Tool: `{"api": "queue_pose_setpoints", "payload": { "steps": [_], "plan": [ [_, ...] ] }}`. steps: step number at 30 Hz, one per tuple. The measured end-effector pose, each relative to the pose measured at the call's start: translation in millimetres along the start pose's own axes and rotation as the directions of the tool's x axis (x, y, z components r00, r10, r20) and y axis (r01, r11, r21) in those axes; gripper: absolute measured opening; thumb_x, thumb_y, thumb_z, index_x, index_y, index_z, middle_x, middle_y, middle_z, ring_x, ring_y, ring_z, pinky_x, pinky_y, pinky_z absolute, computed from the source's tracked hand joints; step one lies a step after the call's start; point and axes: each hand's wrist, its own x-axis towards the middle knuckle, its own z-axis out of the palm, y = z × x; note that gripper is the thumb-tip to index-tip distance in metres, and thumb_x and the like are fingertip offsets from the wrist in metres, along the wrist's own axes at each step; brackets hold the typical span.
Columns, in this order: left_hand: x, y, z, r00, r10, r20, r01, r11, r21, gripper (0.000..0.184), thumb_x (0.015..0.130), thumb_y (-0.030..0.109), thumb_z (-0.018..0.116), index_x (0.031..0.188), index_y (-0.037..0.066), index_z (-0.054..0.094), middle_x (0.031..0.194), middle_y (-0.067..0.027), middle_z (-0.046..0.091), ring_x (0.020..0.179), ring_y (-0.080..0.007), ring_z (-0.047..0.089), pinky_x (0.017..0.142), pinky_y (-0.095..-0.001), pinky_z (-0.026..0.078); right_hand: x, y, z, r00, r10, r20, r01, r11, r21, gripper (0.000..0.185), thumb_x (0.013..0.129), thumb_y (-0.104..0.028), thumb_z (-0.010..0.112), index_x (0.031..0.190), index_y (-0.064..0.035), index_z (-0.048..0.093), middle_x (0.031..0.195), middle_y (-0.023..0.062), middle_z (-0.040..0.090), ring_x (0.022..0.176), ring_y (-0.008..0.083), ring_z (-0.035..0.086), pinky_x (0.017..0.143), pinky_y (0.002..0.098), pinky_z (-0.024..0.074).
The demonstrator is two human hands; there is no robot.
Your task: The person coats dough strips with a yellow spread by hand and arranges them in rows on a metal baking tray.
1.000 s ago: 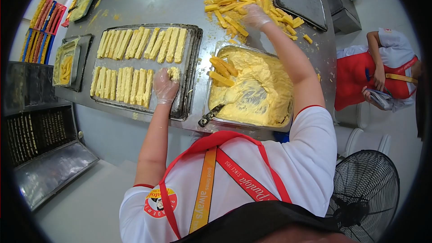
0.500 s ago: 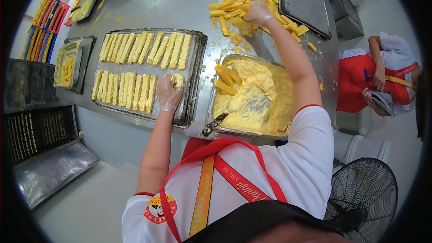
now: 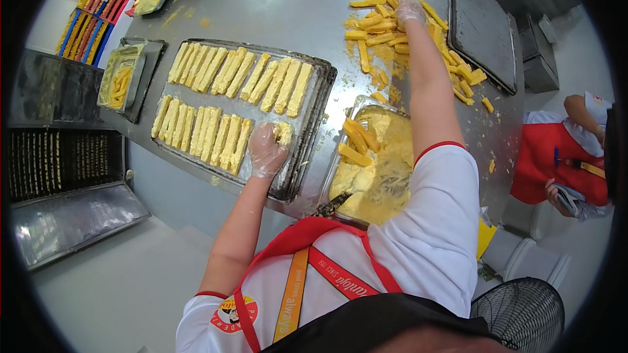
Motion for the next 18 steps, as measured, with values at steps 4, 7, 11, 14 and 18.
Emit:
{"api": "queue_pose_setpoints", "payload": {
  "steps": [4, 7, 11, 14, 18],
  "plan": [
    [-4.3, -3.3, 3.1, 1.000, -0.007, 0.015, 0.007, 1.000, 0.007, 0.018, 0.069, 0.010, 0.065, 0.083, 0.005, 0.054, 0.075, -0.0163, 0.054, 0.072, -0.0383, 0.053, 0.065, -0.0482, 0.042, -7.0, 15.0, -15.7, 1.000, -0.004, 0.012, 0.006, 0.986, -0.165, 0.041, 0.087, -0.028, 0.051, 0.124, -0.0114, 0.060, 0.124, 0.0181, 0.061, 0.115, 0.0342, 0.058, 0.096, 0.0443, 0.0466],
    [-5.0, -5.1, 5.2, 1.000, -0.002, 0.001, 0.002, 1.000, -0.002, 0.020, 0.071, 0.013, 0.067, 0.083, 0.005, 0.053, 0.075, -0.0164, 0.054, 0.073, -0.0385, 0.054, 0.066, -0.0485, 0.042, -26.0, 35.8, -41.8, 0.997, 0.026, -0.068, -0.021, 0.997, 0.072, 0.045, 0.084, -0.039, 0.055, 0.114, -0.0070, 0.065, 0.113, 0.0186, 0.066, 0.107, 0.0340, 0.062, 0.090, 0.0454, 0.0485],
    [-7.2, -11.5, 11.2, 1.000, 0.008, 0.001, -0.008, 1.000, -0.030, 0.024, 0.072, 0.018, 0.070, 0.083, 0.005, 0.053, 0.075, -0.0161, 0.054, 0.074, -0.0388, 0.054, 0.066, -0.0491, 0.042, -70.9, 69.9, -61.1, 1.000, -0.025, 0.003, 0.017, 0.753, 0.657, 0.041, 0.082, -0.035, 0.061, 0.109, -0.0031, 0.063, 0.098, 0.0159, 0.067, 0.091, 0.0256, 0.066, 0.077, 0.0404, 0.0515],
    [-10.4, -15.3, 13.7, 1.000, -0.015, 0.023, 0.014, 0.999, 0.046, 0.027, 0.072, 0.021, 0.071, 0.085, 0.005, 0.053, 0.078, -0.0163, 0.055, 0.076, -0.0400, 0.054, 0.067, -0.0497, 0.043, -88.2, 112.6, -48.8, 0.968, -0.154, 0.196, -0.102, 0.473, 0.875, 0.032, 0.085, -0.019, 0.063, 0.112, -0.0033, 0.058, 0.094, 0.0129, 0.066, 0.081, 0.0178, 0.066, 0.069, 0.0319, 0.0523],
    [-10.8, -17.2, 14.4, 0.998, 0.046, -0.045, -0.045, 0.999, 0.023, 0.032, 0.073, 0.023, 0.071, 0.089, 0.002, 0.053, 0.083, -0.0189, 0.056, 0.081, -0.0409, 0.054, 0.071, -0.0496, 0.043, -231.2, 58.9, -98.2, 0.900, -0.255, 0.354, -0.060, 0.732, 0.679, 0.040, 0.085, -0.016, 0.066, 0.120, -0.0026, 0.053, 0.108, 0.0145, 0.063, 0.092, 0.0215, 0.065, 0.078, 0.0339, 0.0528]
  ]
}}
